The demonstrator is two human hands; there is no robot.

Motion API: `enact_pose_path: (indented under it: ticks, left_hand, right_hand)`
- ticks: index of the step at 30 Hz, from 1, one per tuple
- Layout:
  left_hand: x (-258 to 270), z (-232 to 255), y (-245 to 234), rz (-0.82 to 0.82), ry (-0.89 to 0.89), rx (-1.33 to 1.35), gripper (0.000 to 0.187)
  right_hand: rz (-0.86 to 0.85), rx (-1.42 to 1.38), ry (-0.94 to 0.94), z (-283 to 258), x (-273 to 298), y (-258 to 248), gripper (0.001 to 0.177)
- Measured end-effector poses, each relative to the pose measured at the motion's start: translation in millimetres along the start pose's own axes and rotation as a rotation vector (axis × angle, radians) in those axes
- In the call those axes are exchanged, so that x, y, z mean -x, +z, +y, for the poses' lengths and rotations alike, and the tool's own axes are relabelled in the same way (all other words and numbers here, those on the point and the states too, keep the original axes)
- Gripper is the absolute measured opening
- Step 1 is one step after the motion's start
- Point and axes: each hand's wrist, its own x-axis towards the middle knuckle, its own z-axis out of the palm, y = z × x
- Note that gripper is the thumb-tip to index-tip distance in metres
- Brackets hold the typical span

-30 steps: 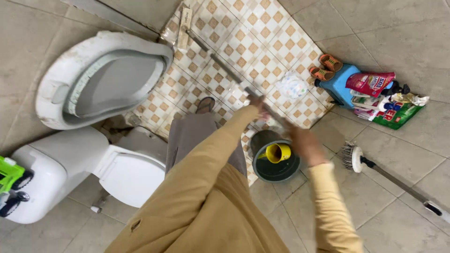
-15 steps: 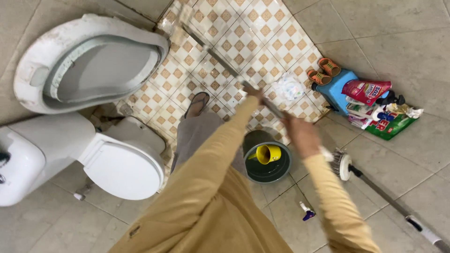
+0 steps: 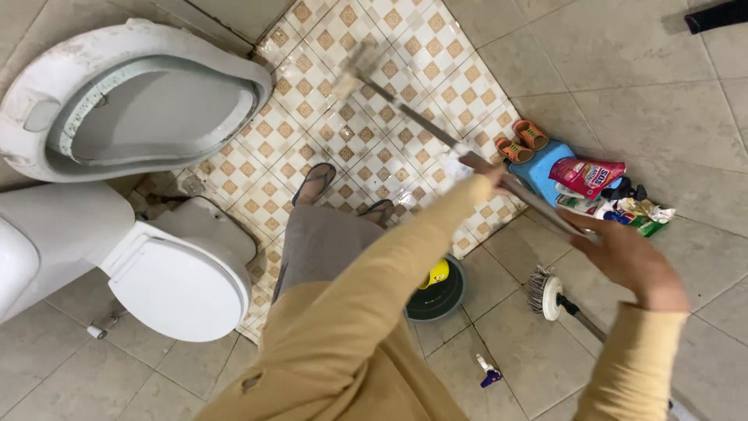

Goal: The person mops the tiled bathroom floor using a flat mop and a bucket with a yellow cup. They pour water onto the floor, move a pair of sandals aside, and mop around the toilet and bidet. The person also briefly closes the bidet lid and returns the sandals to their original spot.

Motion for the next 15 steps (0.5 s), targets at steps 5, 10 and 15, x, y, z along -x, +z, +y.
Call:
enact_pose_path:
  ticks: [5,10,15]
  left_hand:
    - [20.2,26.7,21.7,0.134,0.149,-0.384,0.093]
    - [4.2,82.1,-121.7,0.126,-0.1,-0.371,0.086]
    - [8.5,57.0,-155.7,0.486,0.232,-0.615,0.11]
  right_hand:
    - [0.045,-0.107,-0.042,-2.8,-24.5,10.2,0.044]
    - [-0.034,-0.097,-0.217,-72.0,-61.4,74.5,0.048]
    - [-0.087,-0.044,-0.396,-70.9,-95.8,103.1,0.054]
